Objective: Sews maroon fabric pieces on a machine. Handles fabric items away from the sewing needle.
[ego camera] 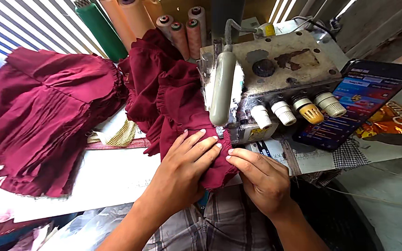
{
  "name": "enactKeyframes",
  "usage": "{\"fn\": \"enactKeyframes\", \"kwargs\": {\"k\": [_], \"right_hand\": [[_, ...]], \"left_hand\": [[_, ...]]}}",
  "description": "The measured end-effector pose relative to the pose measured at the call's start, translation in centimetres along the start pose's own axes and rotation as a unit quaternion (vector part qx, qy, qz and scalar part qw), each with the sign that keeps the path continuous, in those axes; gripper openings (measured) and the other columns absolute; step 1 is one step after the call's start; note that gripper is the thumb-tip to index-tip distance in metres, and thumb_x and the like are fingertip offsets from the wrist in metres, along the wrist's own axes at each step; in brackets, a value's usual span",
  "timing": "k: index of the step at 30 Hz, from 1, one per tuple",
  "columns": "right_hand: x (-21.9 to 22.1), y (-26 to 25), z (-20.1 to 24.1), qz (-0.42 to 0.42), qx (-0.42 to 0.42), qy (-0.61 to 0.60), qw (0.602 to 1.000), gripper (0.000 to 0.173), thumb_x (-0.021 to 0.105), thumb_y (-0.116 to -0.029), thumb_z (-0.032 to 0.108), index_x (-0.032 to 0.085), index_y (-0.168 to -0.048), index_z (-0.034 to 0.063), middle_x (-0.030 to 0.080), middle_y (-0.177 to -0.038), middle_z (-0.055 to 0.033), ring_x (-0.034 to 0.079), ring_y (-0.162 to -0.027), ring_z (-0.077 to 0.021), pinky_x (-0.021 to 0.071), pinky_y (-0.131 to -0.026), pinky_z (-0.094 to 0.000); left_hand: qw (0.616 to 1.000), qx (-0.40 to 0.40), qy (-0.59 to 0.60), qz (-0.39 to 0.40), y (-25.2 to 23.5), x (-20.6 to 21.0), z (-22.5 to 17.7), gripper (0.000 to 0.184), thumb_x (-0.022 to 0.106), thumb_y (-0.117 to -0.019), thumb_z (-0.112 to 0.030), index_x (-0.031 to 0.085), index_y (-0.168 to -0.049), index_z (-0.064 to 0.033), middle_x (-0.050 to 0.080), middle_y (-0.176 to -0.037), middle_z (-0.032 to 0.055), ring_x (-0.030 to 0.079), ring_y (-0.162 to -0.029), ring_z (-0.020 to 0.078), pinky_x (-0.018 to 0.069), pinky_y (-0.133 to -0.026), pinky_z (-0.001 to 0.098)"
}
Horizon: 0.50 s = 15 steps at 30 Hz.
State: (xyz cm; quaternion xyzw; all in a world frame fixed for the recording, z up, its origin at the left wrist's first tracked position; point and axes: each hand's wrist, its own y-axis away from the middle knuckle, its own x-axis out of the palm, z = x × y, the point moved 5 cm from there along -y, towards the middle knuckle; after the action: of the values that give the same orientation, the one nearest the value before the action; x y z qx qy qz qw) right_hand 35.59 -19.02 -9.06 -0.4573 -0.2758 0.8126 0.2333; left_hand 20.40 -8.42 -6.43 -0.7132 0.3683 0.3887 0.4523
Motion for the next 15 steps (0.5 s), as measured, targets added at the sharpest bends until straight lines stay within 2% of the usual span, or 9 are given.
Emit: {"fn": "enactKeyframes", "kwargs": {"k": [5,9,11,13,14,15], "right_hand": [[0.5,-0.7,-0.3,-0.005,0.014,-0.008,1.0,0.023,0.057,-0.1017,0.007,0.078,-0.107,0.0115,0.077,-0.114,-0.0072,0.074,-0.099,-0.0154,0.0582,-0.081,-0.0261],[0.9,-1.3,-0.2,-0.002,0.028,-0.005,1.0,0.021,0.06,-0.1009,0.007,0.079,-0.107,0.0116,0.077,-0.114,-0.0063,0.074,-0.097,-0.0147,0.0589,-0.079,-0.026],[1.0,-1.4,-0.2,-0.004,0.035,0.0,0.999,0.021,0.06,-0.1,0.007,0.079,-0.106,0.0119,0.077,-0.113,-0.006,0.074,-0.096,-0.0149,0.0592,-0.078,-0.026],[1.2,-1.5,-0.1,0.006,0.044,0.0,0.999,0.021,0.06,-0.0999,0.007,0.079,-0.106,0.012,0.076,-0.114,-0.0057,0.074,-0.097,-0.0143,0.0597,-0.078,-0.0256],[1.1,-1.8,-0.2,0.016,0.051,-0.003,0.999,0.021,0.059,-0.1,0.007,0.079,-0.106,0.012,0.076,-0.114,-0.0055,0.073,-0.098,-0.0137,0.0599,-0.078,-0.0254],[1.0,-2.1,-0.3,0.03,0.058,-0.011,0.998,0.02,0.06,-0.0997,0.008,0.079,-0.105,0.0121,0.075,-0.114,-0.0052,0.073,-0.098,-0.013,0.0601,-0.078,-0.0254]], "left_hand": [[1.0,0.003,0.011,0.0,-0.7,-0.1,0.9,0.04,0.057,-0.0935,-0.024,0.071,-0.129,-0.0114,0.066,-0.139,0.0047,0.052,-0.14,0.0261,0.0394,-0.118,0.0536],[0.999,0.022,0.028,-0.005,-1.4,-0.5,2.1,0.034,0.056,-0.0945,-0.022,0.075,-0.121,-0.0114,0.067,-0.136,0.0044,0.055,-0.137,0.0244,0.0412,-0.117,0.052],[0.999,0.024,0.022,0.009,-1.6,-0.8,2.2,0.035,0.057,-0.0932,-0.022,0.075,-0.121,-0.0121,0.067,-0.137,0.0038,0.054,-0.138,0.0239,0.0407,-0.118,0.0521],[1.0,0.004,0.003,0.028,-1.3,-1.1,1.4,0.04,0.061,-0.0917,-0.031,0.073,-0.126,-0.016,0.064,-0.141,0.0035,0.05,-0.142,0.0242,0.0371,-0.119,0.0551],[1.0,-0.007,0.003,0.019,-1.1,-1.5,0.8,0.039,0.065,-0.0929,-0.038,0.074,-0.126,-0.0188,0.065,-0.139,0.0029,0.051,-0.14,0.023,0.037,-0.119,0.0549],[1.0,-0.017,0.009,-0.008,-0.9,-2.0,0.0,0.036,0.068,-0.0936,-0.043,0.075,-0.122,-0.0206,0.068,-0.13,0.0015,0.056,-0.133,0.0198,0.0405,-0.116,0.0512]]}}
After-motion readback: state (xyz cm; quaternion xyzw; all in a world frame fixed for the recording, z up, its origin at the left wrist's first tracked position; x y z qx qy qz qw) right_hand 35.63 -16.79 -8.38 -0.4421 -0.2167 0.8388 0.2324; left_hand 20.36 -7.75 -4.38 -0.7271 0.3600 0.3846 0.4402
